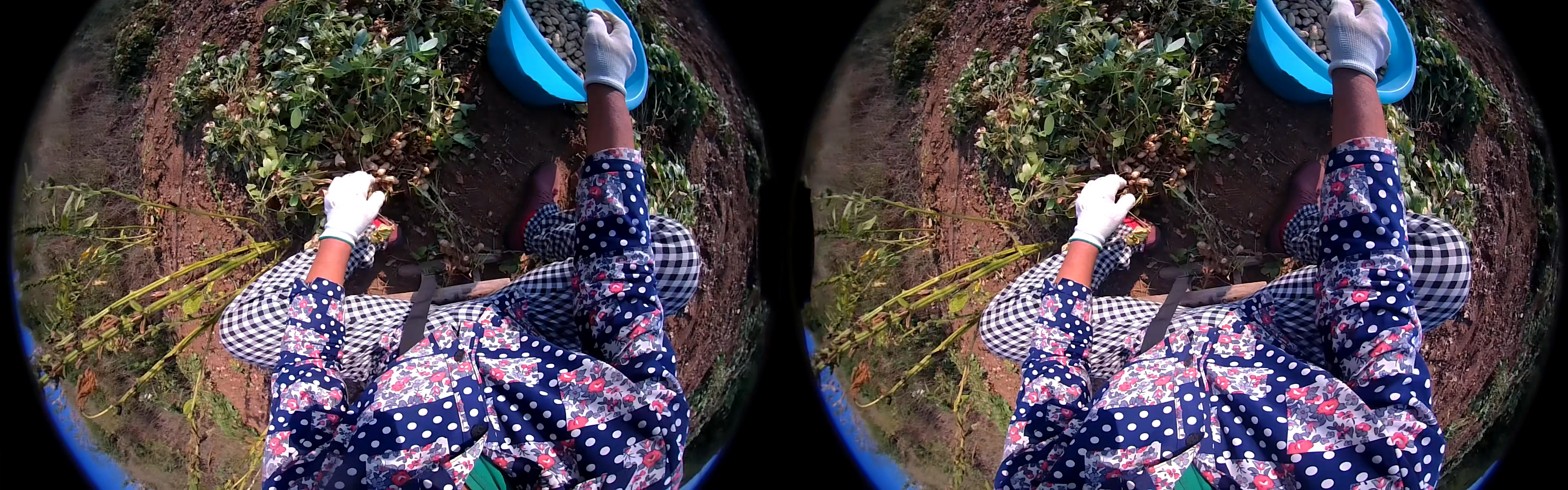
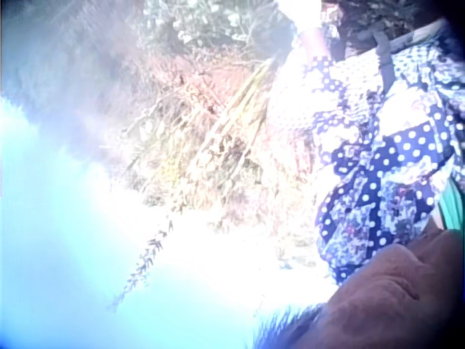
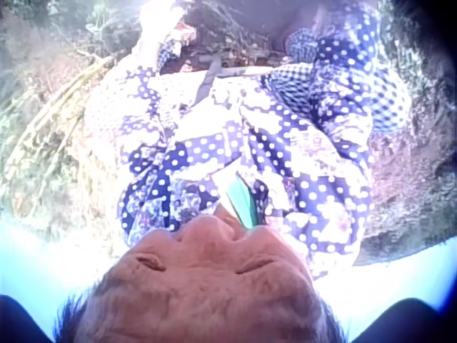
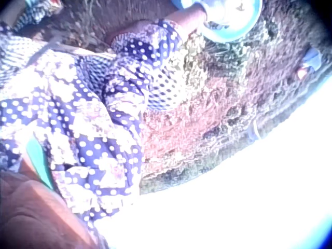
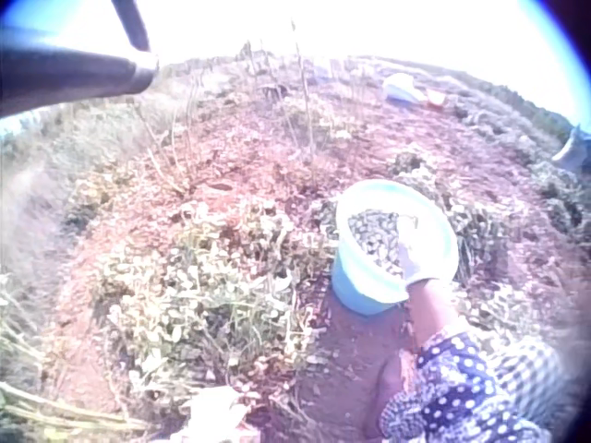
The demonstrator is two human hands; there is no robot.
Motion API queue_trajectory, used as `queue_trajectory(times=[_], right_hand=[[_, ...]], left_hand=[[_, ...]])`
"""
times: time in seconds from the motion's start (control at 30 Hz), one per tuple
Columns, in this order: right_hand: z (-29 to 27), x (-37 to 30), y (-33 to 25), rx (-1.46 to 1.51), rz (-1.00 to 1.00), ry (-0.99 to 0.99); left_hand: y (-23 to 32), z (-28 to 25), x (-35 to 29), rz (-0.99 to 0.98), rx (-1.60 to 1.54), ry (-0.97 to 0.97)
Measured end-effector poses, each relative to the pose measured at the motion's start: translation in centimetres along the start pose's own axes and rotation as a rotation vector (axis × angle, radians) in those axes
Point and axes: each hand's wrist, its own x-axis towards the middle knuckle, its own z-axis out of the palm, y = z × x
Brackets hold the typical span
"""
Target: The person sits on the ground in a garden and manually shells peanuts. They hold a peanut cluster in one hand and use the other to pull the pods off the stem, dropping the shelled nuts into a blue basin nearby.
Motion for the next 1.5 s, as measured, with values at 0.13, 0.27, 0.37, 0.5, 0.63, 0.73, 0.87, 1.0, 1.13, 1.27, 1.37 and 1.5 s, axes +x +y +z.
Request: queue_trajectory(times=[0.13,0.27,0.37,0.5,0.63,0.73,0.87,1.0,1.13,1.27,1.37,1.5], right_hand=[[1.5,0.2,5.3,-0.478,0.161,-0.204],[1.7,-0.8,7.0,-0.403,0.061,-0.116],[1.5,-1.0,7.0,-0.369,0.011,-0.125],[1.3,-1.0,7.1,-0.34,0.027,-0.135],[1.4,-1.1,7.1,-0.347,-0.001,-0.141],[1.2,-1.3,6.5,-0.348,-0.007,-0.151],[1.1,-1.8,5.7,-0.444,-0.074,-0.186],[1.9,-3.5,4.8,-0.218,0.069,-0.183],[3.0,-5.3,1.3,0.095,0.067,-0.22],[2.9,-9.2,-4.7,0.635,-0.019,-0.45],[2.6,-15.2,-9.1,0.957,-0.055,-0.847],[2.4,-23.8,-11.4,1.24,0.465,-1.331]], left_hand=[[2.0,1.9,-0.9,-0.102,-0.02,-0.277],[5.2,4.0,-1.6,-0.022,-0.111,-0.297],[8.2,6.2,-2.2,0.193,0.095,-0.264],[11.9,9.8,-2.4,0.815,0.079,-0.168],[12.6,12.1,-1.8,0.655,0.421,-0.688],[11.2,11.1,-1.3,0.48,0.275,-0.68],[9.5,6.9,0.3,0.144,-0.146,-0.334],[9.2,2.2,1.5,-0.249,-0.722,0.064],[9.1,-0.6,-1.8,-0.465,-1.558,0.196],[8.4,-2.0,-7.0,-0.637,-1.78,0.278],[8.6,-2.8,-11.0,-0.719,-1.836,0.219],[9.7,-2.3,-15.1,-0.766,-2.077,0.088]])
